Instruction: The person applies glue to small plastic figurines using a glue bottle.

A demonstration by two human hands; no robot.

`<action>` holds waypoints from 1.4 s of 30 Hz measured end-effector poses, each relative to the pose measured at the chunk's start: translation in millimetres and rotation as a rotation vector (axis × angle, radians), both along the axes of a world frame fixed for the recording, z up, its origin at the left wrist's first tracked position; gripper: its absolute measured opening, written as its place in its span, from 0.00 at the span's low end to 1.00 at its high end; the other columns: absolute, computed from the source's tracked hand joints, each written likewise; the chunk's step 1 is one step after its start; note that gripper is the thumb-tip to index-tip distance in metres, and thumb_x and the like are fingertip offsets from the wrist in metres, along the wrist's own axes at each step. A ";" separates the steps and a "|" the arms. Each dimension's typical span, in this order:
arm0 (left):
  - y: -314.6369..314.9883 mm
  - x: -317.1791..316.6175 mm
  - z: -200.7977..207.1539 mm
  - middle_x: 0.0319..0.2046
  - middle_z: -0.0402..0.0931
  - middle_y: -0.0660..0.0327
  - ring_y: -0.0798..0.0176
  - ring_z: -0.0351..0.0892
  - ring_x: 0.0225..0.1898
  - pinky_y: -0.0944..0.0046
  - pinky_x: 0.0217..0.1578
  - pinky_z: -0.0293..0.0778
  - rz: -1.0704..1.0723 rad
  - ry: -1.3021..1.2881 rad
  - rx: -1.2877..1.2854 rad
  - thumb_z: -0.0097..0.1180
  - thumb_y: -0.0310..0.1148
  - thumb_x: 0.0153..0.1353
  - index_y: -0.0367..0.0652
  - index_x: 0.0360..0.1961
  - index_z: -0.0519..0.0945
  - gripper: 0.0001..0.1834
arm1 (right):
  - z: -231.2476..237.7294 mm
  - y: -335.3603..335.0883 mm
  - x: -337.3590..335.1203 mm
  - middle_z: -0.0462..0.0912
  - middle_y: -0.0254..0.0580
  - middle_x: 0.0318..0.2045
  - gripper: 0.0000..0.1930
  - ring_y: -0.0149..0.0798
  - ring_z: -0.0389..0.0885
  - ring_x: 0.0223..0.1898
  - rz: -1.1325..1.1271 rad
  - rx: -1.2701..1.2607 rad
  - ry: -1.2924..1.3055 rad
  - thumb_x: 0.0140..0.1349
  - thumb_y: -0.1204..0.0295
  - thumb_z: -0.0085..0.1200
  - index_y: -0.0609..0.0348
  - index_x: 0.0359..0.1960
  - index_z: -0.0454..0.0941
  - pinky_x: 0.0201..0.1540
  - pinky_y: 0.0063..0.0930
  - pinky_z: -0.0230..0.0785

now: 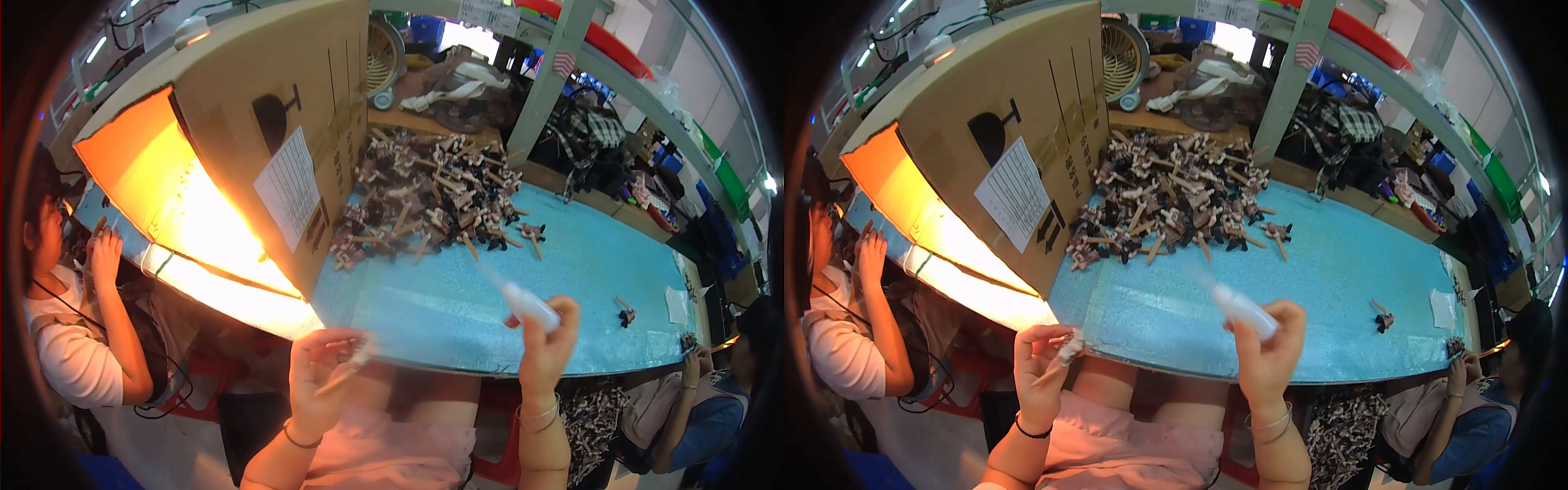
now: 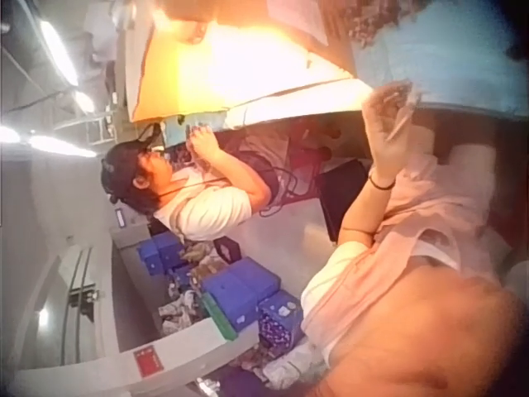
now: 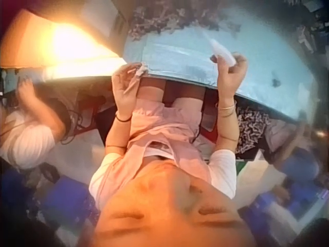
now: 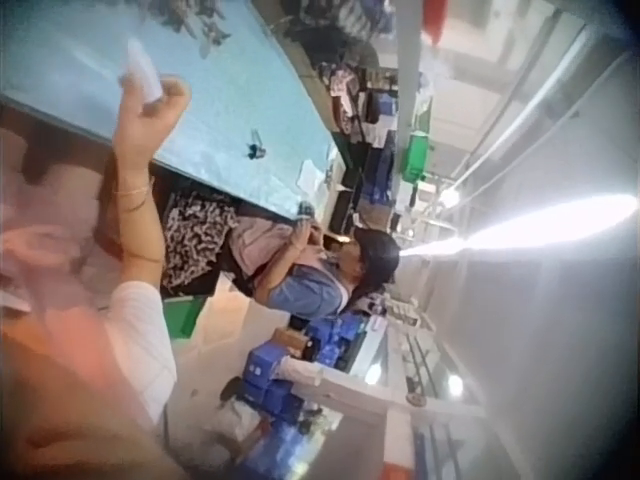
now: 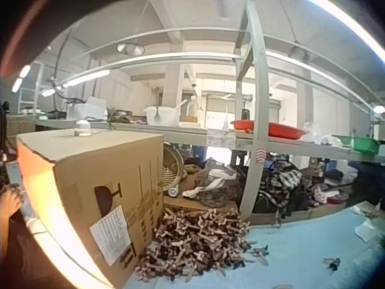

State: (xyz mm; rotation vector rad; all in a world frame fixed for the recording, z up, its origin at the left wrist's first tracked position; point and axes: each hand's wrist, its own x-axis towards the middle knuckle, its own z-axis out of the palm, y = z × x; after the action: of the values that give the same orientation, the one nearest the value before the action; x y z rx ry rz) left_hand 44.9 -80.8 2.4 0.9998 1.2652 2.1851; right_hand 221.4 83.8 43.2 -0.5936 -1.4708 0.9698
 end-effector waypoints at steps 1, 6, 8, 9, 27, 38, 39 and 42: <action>1.6 0.6 -0.4 0.47 0.69 0.50 0.60 0.74 0.44 0.61 0.47 0.71 -0.011 0.002 0.022 0.49 0.17 0.56 0.33 0.47 0.68 0.16 | -11.8 16.1 -0.4 0.76 0.43 0.31 0.11 0.31 0.74 0.27 0.065 -0.117 -0.025 0.59 0.72 0.52 0.65 0.36 0.63 0.38 0.26 0.70; -12.3 -14.9 -9.1 0.49 0.70 0.48 0.57 0.74 0.46 0.57 0.50 0.70 -0.276 -0.418 0.092 0.40 0.21 0.62 0.33 0.54 0.65 0.18 | -58.1 89.2 -1.1 0.78 0.42 0.40 0.15 0.30 0.74 0.42 0.103 -0.310 -0.279 0.59 0.72 0.52 0.64 0.47 0.68 0.47 0.24 0.65; -17.9 -18.7 -6.3 0.50 0.70 0.48 0.57 0.74 0.47 0.57 0.50 0.71 -0.341 -0.572 0.164 0.39 0.21 0.63 0.33 0.54 0.66 0.18 | -63.4 106.7 -7.2 0.77 0.40 0.36 0.16 0.31 0.73 0.38 0.025 -0.205 -0.393 0.57 0.71 0.54 0.65 0.45 0.68 0.44 0.25 0.65; -19.2 -19.9 -2.9 0.49 0.70 0.47 0.57 0.75 0.44 0.56 0.49 0.71 -0.333 -0.605 0.131 0.41 0.24 0.63 0.34 0.53 0.66 0.17 | -62.9 111.9 -10.1 0.76 0.38 0.33 0.17 0.32 0.73 0.35 -0.060 -0.105 -0.503 0.55 0.71 0.56 0.65 0.43 0.69 0.42 0.25 0.65; -83.9 -66.6 -5.9 0.36 0.74 0.51 0.58 0.75 0.36 0.58 0.37 0.73 0.218 -0.272 0.319 0.47 0.36 0.64 0.35 0.43 0.70 0.15 | -19.9 -95.8 -219.3 0.74 0.46 0.39 0.13 0.45 0.74 0.40 0.396 0.828 -0.621 0.51 0.78 0.49 0.60 0.40 0.71 0.41 0.33 0.68; -107.7 -71.0 -14.6 0.40 0.74 0.57 0.63 0.74 0.39 0.62 0.35 0.71 0.345 -0.345 0.243 0.46 0.31 0.63 0.40 0.45 0.71 0.11 | -56.4 -70.9 -345.0 0.72 0.44 0.30 0.07 0.41 0.70 0.32 -0.133 0.939 -1.083 0.51 0.71 0.47 0.58 0.25 0.78 0.37 0.31 0.64; -104.9 -69.1 -13.0 0.40 0.74 0.57 0.63 0.74 0.39 0.62 0.36 0.71 0.302 -0.344 0.219 0.45 0.29 0.62 0.39 0.45 0.71 0.11 | -55.9 -69.5 -346.4 0.72 0.44 0.30 0.08 0.41 0.71 0.32 -0.180 0.929 -1.072 0.51 0.71 0.47 0.59 0.24 0.78 0.37 0.31 0.64; -95.1 -68.5 -13.9 0.39 0.74 0.56 0.63 0.74 0.38 0.62 0.37 0.72 0.228 -0.370 0.177 0.44 0.26 0.62 0.37 0.45 0.71 0.11 | -58.3 -64.3 -348.1 0.72 0.45 0.31 0.08 0.41 0.71 0.33 -0.196 0.902 -1.068 0.50 0.73 0.47 0.62 0.23 0.78 0.36 0.30 0.65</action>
State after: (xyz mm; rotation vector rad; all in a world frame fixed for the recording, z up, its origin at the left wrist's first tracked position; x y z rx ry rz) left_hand -23.5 -175.9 -11.6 0.4922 1.0687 2.5434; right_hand -126.7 19.5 -15.1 -0.5585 -2.4737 -0.3317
